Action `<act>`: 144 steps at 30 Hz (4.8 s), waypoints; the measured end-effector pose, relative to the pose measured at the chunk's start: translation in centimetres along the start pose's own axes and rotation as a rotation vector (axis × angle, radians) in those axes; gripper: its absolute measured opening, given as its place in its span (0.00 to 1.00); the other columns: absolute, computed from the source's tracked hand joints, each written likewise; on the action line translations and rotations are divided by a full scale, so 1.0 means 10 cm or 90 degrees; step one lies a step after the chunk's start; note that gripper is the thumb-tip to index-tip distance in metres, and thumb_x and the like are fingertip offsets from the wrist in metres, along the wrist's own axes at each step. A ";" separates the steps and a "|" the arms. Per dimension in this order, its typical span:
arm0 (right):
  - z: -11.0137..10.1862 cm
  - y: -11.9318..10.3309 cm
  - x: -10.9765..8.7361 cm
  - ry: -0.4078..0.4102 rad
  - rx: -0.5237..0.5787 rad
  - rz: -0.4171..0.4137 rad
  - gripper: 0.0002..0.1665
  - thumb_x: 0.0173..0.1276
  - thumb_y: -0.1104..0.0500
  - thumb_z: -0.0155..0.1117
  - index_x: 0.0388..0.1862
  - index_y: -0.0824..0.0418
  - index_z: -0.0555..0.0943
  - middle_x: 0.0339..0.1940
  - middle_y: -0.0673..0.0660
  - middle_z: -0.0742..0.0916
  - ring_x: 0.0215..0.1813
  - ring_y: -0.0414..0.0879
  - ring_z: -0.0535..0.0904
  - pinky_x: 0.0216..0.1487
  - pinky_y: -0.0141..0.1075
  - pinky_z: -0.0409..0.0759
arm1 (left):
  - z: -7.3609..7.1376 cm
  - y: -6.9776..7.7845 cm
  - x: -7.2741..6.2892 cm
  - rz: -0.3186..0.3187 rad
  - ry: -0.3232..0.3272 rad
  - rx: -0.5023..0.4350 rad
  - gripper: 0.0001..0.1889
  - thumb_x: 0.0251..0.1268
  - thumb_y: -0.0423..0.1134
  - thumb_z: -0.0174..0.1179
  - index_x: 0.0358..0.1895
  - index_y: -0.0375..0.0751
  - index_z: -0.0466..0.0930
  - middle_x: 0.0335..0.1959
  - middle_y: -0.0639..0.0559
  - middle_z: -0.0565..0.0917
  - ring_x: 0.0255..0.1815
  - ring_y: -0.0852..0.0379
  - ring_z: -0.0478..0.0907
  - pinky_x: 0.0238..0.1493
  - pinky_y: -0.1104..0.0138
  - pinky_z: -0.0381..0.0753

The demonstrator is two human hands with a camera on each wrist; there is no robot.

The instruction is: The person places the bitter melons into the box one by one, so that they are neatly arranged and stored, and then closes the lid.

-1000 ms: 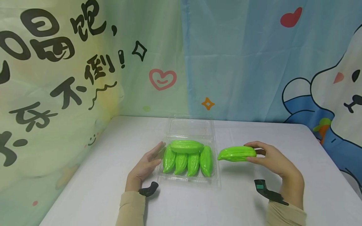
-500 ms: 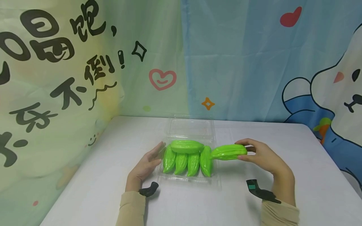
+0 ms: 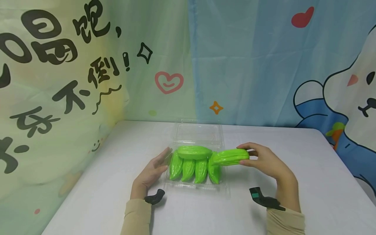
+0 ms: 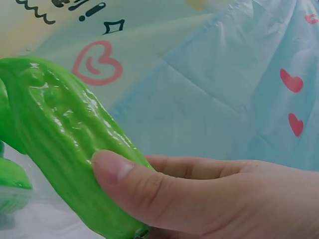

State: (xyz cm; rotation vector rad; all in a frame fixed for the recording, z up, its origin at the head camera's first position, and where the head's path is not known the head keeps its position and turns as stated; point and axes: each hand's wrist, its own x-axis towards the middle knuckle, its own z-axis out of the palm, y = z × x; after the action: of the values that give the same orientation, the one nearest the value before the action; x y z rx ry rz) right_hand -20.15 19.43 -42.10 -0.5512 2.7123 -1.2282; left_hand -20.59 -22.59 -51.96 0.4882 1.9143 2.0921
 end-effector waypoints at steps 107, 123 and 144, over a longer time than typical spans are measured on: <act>0.94 -0.54 0.51 -0.048 -0.079 -0.010 0.28 0.51 0.44 0.75 0.43 0.58 0.76 0.44 0.53 0.84 0.38 0.42 0.76 0.40 0.36 0.77 | 0.00 -0.03 0.01 -0.027 0.018 -0.014 0.39 0.62 0.36 0.61 0.75 0.55 0.53 0.77 0.56 0.54 0.78 0.51 0.48 0.77 0.53 0.38; 0.89 -0.56 0.48 -0.060 -0.075 -0.009 0.26 0.51 0.45 0.75 0.44 0.56 0.78 0.44 0.51 0.84 0.45 0.44 0.80 0.44 0.38 0.81 | -0.03 -0.05 0.01 -0.017 0.013 -0.009 0.38 0.62 0.35 0.60 0.74 0.55 0.53 0.77 0.57 0.54 0.78 0.51 0.48 0.77 0.52 0.38; 0.83 -0.55 0.44 -0.124 -0.047 -0.020 0.31 0.52 0.54 0.76 0.55 0.62 0.78 0.54 0.57 0.82 0.50 0.51 0.82 0.47 0.37 0.84 | 0.01 0.00 0.01 -0.019 0.019 0.002 0.38 0.63 0.34 0.59 0.75 0.54 0.52 0.77 0.56 0.53 0.78 0.51 0.48 0.77 0.53 0.39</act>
State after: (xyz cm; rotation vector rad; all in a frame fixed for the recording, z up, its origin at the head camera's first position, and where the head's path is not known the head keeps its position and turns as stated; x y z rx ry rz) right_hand -20.65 8.62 -43.38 -0.6857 2.6033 -1.0246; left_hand -20.63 -22.50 -51.99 0.4297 1.9295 2.0895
